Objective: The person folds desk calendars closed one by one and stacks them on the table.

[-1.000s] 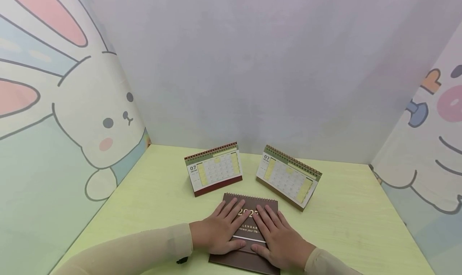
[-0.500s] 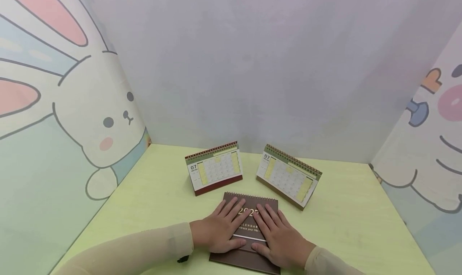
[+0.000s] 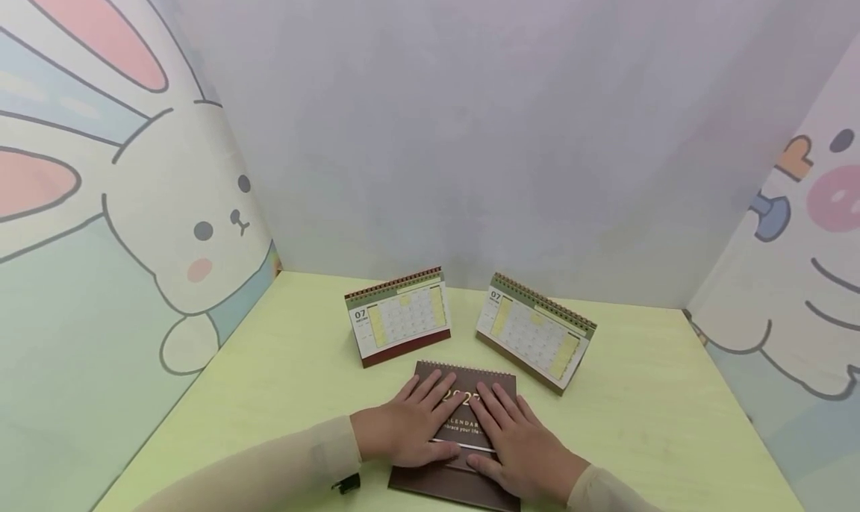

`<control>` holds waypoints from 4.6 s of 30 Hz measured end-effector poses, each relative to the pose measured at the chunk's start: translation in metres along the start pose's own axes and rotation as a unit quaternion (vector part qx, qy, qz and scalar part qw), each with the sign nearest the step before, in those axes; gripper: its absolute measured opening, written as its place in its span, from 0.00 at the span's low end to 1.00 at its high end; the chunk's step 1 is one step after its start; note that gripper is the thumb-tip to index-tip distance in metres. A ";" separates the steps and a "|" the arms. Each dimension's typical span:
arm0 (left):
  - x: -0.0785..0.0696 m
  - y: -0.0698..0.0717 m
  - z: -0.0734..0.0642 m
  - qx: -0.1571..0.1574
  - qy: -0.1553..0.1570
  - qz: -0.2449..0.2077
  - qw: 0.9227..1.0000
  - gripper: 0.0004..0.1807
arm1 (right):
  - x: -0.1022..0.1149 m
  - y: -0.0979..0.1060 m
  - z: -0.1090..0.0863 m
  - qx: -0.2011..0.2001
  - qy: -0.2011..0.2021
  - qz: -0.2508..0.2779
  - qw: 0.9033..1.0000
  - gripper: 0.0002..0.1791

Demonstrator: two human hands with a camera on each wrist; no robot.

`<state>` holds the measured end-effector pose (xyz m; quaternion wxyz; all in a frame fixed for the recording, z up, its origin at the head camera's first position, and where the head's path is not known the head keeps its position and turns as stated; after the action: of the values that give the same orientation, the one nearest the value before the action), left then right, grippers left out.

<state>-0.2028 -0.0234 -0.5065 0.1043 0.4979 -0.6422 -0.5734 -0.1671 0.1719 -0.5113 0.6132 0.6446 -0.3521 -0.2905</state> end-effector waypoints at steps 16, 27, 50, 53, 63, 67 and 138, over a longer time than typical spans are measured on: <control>0.010 0.052 -0.008 -0.129 0.028 -0.222 0.966 0.47 | -0.021 0.029 0.017 -0.075 -0.174 0.035 0.981 0.44; 0.047 0.056 -0.014 -0.201 0.111 -0.291 0.929 0.32 | -0.044 0.024 0.011 -0.060 -0.264 0.020 0.963 0.24; 0.042 0.046 -0.002 -0.150 0.091 -0.342 0.923 0.22 | -0.052 0.022 0.012 -0.066 -0.281 0.108 0.951 0.25; 0.041 0.048 -0.003 -0.153 0.090 -0.358 0.917 0.20 | -0.053 0.026 0.012 -0.069 -0.284 0.124 0.948 0.22; 0.036 0.055 -0.004 -0.176 0.071 -0.354 0.916 0.20 | -0.051 0.033 0.009 -0.074 -0.288 0.132 0.946 0.24; 0.037 0.054 -0.004 -0.179 0.081 -0.343 0.919 0.25 | -0.049 0.032 0.011 -0.070 -0.282 0.137 0.947 0.25; 0.053 0.086 -0.058 -0.197 0.060 -0.348 0.915 0.27 | 0.001 0.049 0.033 -0.111 -0.223 0.282 0.927 0.37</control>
<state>-0.2321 -0.1132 -0.4386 0.0326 0.6929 -0.2954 -0.6570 -0.1977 0.1523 -0.4651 0.6435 0.3652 -0.6121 -0.2792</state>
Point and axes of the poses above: each hand's wrist, its own z-axis towards the middle knuckle, its own y-axis out of the back of the hand, x = y × z, the point moved 6 cm from there along z, towards the middle knuckle, and after that the axes turned 13 degrees about -z, right-handed, at the moved point
